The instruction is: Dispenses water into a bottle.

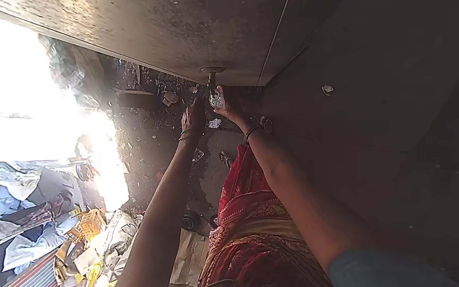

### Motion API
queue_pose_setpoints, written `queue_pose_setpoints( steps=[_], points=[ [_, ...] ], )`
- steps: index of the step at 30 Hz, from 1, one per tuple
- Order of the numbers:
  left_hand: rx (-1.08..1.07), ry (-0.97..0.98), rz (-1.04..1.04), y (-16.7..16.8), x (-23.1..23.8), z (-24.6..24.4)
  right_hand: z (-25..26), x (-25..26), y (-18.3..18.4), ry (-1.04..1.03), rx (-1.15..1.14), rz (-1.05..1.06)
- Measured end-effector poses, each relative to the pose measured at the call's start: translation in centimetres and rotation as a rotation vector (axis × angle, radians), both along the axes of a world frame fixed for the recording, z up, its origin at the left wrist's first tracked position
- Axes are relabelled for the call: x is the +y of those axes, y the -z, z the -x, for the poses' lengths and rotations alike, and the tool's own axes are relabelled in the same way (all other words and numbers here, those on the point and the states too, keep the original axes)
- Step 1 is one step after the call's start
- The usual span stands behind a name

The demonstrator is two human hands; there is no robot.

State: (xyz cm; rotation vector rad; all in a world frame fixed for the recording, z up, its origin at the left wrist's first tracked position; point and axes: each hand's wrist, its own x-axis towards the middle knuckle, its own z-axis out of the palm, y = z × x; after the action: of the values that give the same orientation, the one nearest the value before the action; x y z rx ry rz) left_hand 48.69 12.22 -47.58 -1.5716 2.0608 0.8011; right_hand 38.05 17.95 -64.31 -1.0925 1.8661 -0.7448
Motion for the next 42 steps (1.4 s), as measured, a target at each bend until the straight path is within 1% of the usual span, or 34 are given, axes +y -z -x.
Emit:
queue_pose_setpoints(
  steps=[8, 14, 22, 28, 32, 42],
  points=[
    [-0.004, -0.007, -0.004, 0.0, 0.0, 0.0, 0.0, 0.1, -0.4, 0.013, -0.034, 0.011],
    [0.002, -0.013, 0.011, 0.0, 0.0, 0.1, -0.3, 0.0, 0.4, 0.032, -0.047, 0.058],
    [0.038, -0.014, 0.004, 0.2, 0.0, -0.1, -0.3, -0.1, -0.2, 0.03, -0.026, 0.072],
    [0.036, -0.026, 0.005, 0.8, 0.0, -0.3, -0.1, -0.1, -0.1, 0.026, -0.028, 0.068],
    [-0.001, 0.006, -0.005, 0.3, -0.1, -0.1, -0.3, -0.2, 0.4, 0.032, 0.01, 0.052],
    [0.028, 0.001, -0.014, 0.2, -0.2, -0.2, -0.4, -0.2, 0.6, 0.039, -0.013, 0.062]
  ],
)
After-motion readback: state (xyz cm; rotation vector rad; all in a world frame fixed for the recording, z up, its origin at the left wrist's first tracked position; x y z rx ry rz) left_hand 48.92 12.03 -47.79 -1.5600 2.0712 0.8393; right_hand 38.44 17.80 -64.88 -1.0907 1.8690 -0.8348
